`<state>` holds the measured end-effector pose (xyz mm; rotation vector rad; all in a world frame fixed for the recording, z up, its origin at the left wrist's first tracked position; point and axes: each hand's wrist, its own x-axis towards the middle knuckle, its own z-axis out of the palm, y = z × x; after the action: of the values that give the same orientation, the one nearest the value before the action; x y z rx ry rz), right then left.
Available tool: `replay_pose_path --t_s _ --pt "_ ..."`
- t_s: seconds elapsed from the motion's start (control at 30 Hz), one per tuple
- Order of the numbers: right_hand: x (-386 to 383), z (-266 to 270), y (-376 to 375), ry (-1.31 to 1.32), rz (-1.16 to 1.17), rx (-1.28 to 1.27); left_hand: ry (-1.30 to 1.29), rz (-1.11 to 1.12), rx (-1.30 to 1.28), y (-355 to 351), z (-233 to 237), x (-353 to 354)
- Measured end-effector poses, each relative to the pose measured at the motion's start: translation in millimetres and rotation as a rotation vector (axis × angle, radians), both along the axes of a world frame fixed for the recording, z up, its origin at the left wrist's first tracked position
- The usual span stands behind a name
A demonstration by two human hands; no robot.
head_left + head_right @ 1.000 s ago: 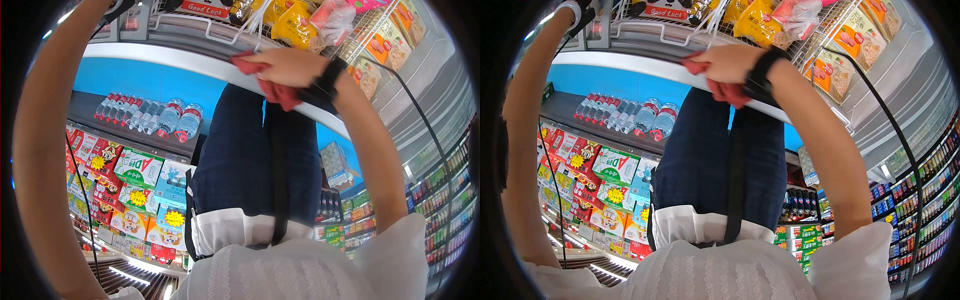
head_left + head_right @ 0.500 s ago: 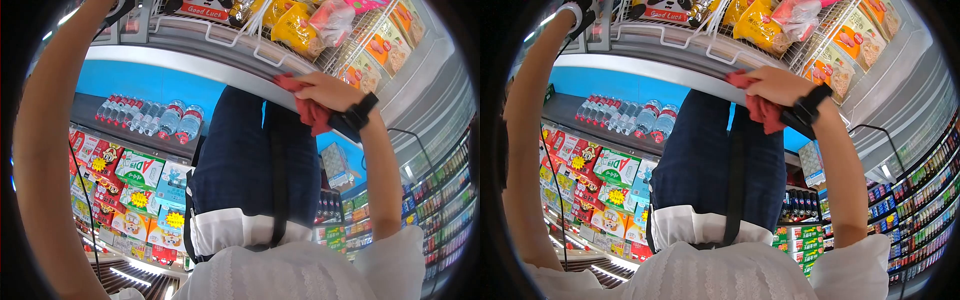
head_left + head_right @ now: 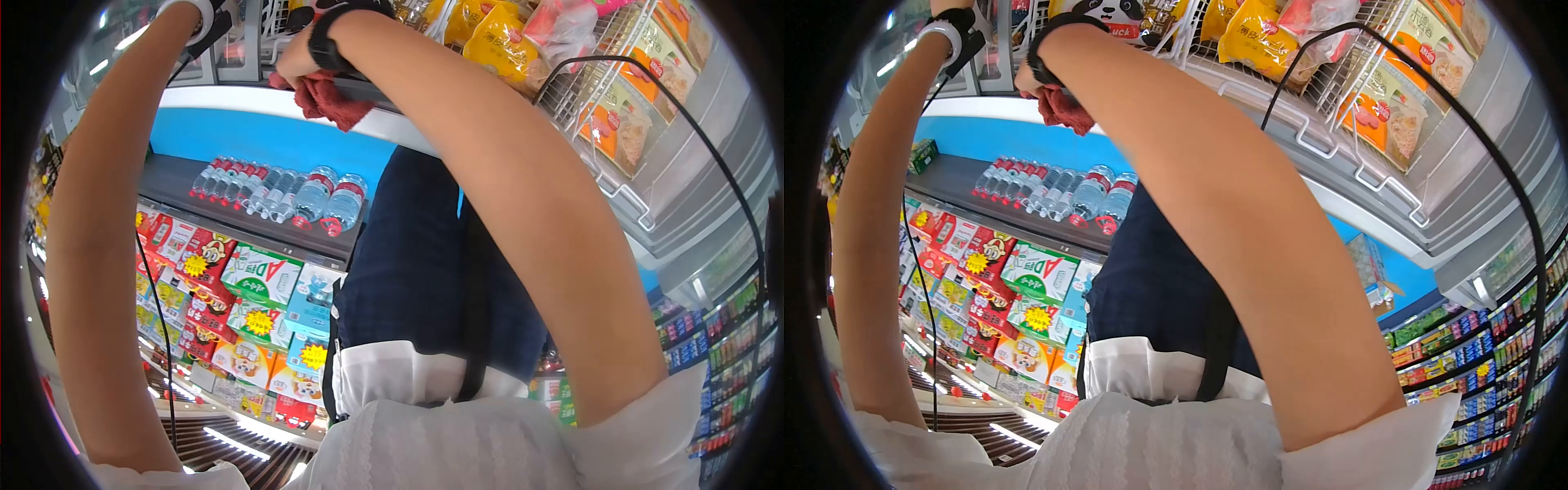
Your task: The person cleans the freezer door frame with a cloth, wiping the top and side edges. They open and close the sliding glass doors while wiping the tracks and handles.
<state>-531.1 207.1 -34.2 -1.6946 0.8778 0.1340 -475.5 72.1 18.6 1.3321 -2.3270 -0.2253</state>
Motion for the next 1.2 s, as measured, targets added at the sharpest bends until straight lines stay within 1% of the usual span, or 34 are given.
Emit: replay_pose_path --t_s 0.03,0.07,0.1,0.17,0.2,0.23,0.27,0.3,0.33,0.37,0.4,0.43,0.5,0.53,0.57,0.63,0.67,0.7,0.73,0.77,0.8,0.83,0.87,0.9,0.93,0.97,1.03,1.07,1.1,1.13,1.17,1.2 --pt "7.1 8.7 -5.1 0.069 -0.012 -0.006 -0.01 0.0 0.029 0.9 2.5 1.0" --pt "4.2 -15.7 -21.5 -0.164 0.09 0.104 0.003 -0.016 0.007 5.0 1.3 1.1" --pt "13.4 -20.5 -20.0 -0.179 0.083 0.087 0.016 -0.032 -0.024 6.5 2.7 0.5" --pt "27.8 -25.0 -21.0 -0.12 -0.091 -0.013 0.029 -0.055 -0.008 4.1 6.9 -2.8" --pt "14.0 -11.5 -13.1 -0.088 -0.14 0.048 0.039 -0.062 0.016 4.5 8.1 -3.6" --pt "1.8 -5.8 2.5 -0.097 -0.154 0.052 0.046 -0.065 0.043 5.1 7.7 -4.3" --pt "-12.7 -2.9 19.5 -0.154 -0.282 0.158 0.058 -0.07 0.063 4.2 6.8 -4.8" --pt "-32.1 2.8 38.1 -0.209 -0.402 0.259 0.069 -0.066 0.08 1.3 6.0 -4.0" --pt "-64.5 14.5 58.4 -0.198 -0.367 0.327 0.09 -0.065 0.104 3.7 6.7 -1.9" --pt "-89.1 -0.1 77.8 -0.236 -0.28 0.175 0.109 -0.061 0.141 2.6 4.6 -1.1" --pt "-129.8 21.8 102.9 -0.239 -0.288 0.453 0.125 -0.058 0.169 1.6 3.5 0.0" --pt "-152.0 11.5 132.0 -0.269 -0.35 0.323 0.133 -0.055 0.198 0.9 0.1 1.1" --pt "-207.1 9.8 199.8 -0.271 -0.483 0.411 0.1 -0.127 0.148 -5.9 -3.8 2.9" --pt "-232.7 12.8 230.5 -0.291 -0.535 0.375 0.116 -0.13 0.152 -14.0 -7.8 6.9" --pt "-252.5 32.2 254.6 -0.098 -0.669 0.561 0.045 -0.058 0.109 -25.9 -14.9 14.5" --pt "-290.7 50.8 295.3 -0.001 -0.706 0.608 -0.094 0.084 0.04 -47.5 -31.5 33.9" --pt "-304.9 60.3 312.7 0.049 -0.804 0.715 -0.173 0.065 -0.028 -56.8 -34.0 40.5" --pt "-320.2 69.2 330.6 0.107 -0.91 0.821 -0.246 0.057 0.014 -71.0 -40.0 50.4" --pt "-337.7 73.7 348.2 0.147 -0.931 0.826 -0.215 0.0 -0.122 -97.3 -60.5 70.3" --pt "-354.9 75.5 366.6 0.194 -0.944 0.843 -0.215 0.044 -0.131 -91.2 -59.1 67.2" --pt "-370.8 77.2 382.1 0.24 -0.954 0.859 -0.433 0.095 -0.027 -125.6 -68.5 89.5" --pt "-384.1 78.2 397.9 0.279 -0.967 0.864 -0.503 0.146 -0.037 -127.3 -70.1 92.7" --pt "-395.5 77.7 412.9 0.291 -0.974 0.85 -0.497 0.194 -0.002 -107.0 -59.9 78.6" --pt "-405.5 77.8 423.6 0.298 -0.981 0.836 -0.686 0.28 0.058 -148.1 -82.4 111.0" --pt "-415.8 79.5 428.8 0.377 -0.924 0.841 -0.786 0.217 0.034 -163.4 -95.0 127.0" --pt "-422.9 81.1 434.1 0.397 -0.931 0.843 -0.887 0.154 0.005 -166.5 -100.3 133.3" --pt "-433.1 82.5 443.0 0.435 -0.891 0.807 -0.225 -0.278 -0.299 -107.8 -68.8 79.7" --pt "-436.0 83.1 446.2 0.483 -0.832 0.752 -0.223 -0.243 -0.102 -109.8 -70.4 80.6" --pt "-436.4 85.0 448.3 0.498 -0.837 0.753 -0.217 -0.21 0.094 -112.3 -73.4 81.9" --pt "-434.7 86.8 449.5 0.558 -0.813 0.746 0.035 0.001 0.232 -5.1 -3.3 -4.3" --pt "-434.7 88.1 452.0 0.619 -0.789 0.738 0.049 0.0 0.238 -2.9 -2.2 -4.3" --pt "-437.3 85.7 457.9 0.704 -0.756 0.718 0.058 -0.049 0.22 -4.4 -3.5 -4.0"
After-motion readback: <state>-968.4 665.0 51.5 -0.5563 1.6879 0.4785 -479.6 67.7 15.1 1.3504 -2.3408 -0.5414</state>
